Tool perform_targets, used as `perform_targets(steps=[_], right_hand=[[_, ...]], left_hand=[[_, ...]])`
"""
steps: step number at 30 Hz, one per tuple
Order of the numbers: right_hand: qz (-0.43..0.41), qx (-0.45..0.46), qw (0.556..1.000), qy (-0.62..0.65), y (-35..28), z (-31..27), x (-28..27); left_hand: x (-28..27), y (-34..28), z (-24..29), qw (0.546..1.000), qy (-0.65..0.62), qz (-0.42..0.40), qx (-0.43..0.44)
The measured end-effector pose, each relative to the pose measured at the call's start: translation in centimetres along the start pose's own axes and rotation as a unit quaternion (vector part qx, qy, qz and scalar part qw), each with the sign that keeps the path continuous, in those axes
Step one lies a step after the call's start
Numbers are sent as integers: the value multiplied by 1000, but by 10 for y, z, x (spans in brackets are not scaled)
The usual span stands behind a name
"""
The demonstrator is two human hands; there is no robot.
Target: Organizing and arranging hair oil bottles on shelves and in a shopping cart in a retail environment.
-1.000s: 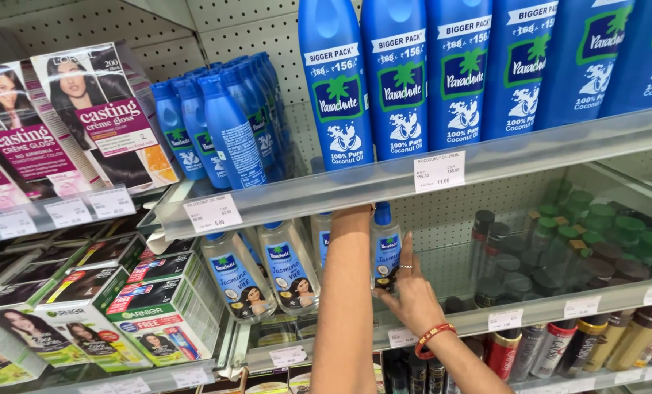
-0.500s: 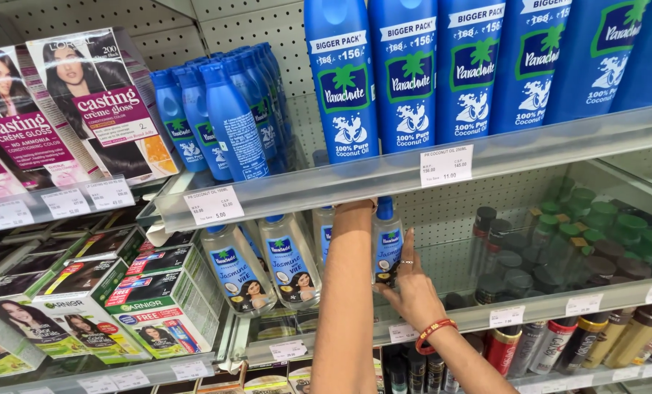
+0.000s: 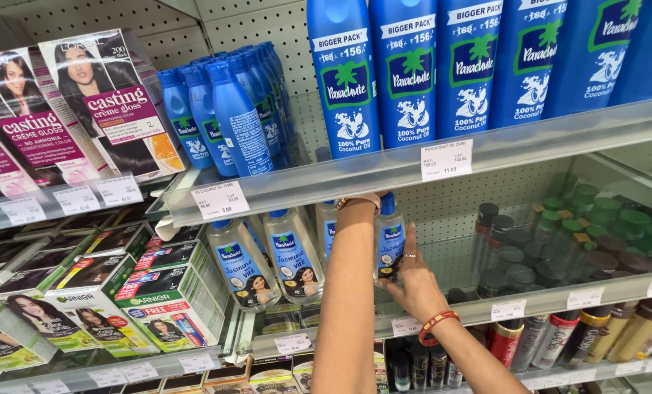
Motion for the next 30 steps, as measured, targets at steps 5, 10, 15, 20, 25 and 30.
perform_targets(steps=[5,10,15,20,25,30], right_hand=[[6,-7,1000,9,-2,0,2],[6,2,1000,2,-1,1,1],[26,-20,999,6,1,4,4],[-5,13,1000,5,1,1,0],[-34,43,998,8,2,7,5],[-15,23,1000,-1,4,12,10]], left_hand=[[12,-7,-17,999,23,-11,24],[6,-16,-4,993,4,36,110],[-36,-58,44,993,47,56,94],[-76,-111,72,985,57,85,140],[-89,-148,60,983,63,59,161],[-99,-174,41,953,133,160,222]])
Point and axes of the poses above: each hand's wrist, its own y-axis towards the middle knuckle, its own x-axis out of the palm, z = x × y, the point moved 6 cm from there along y, towards the middle knuckle, and after that the axes turned 12 degrees about -y, right-handed, at the moved point
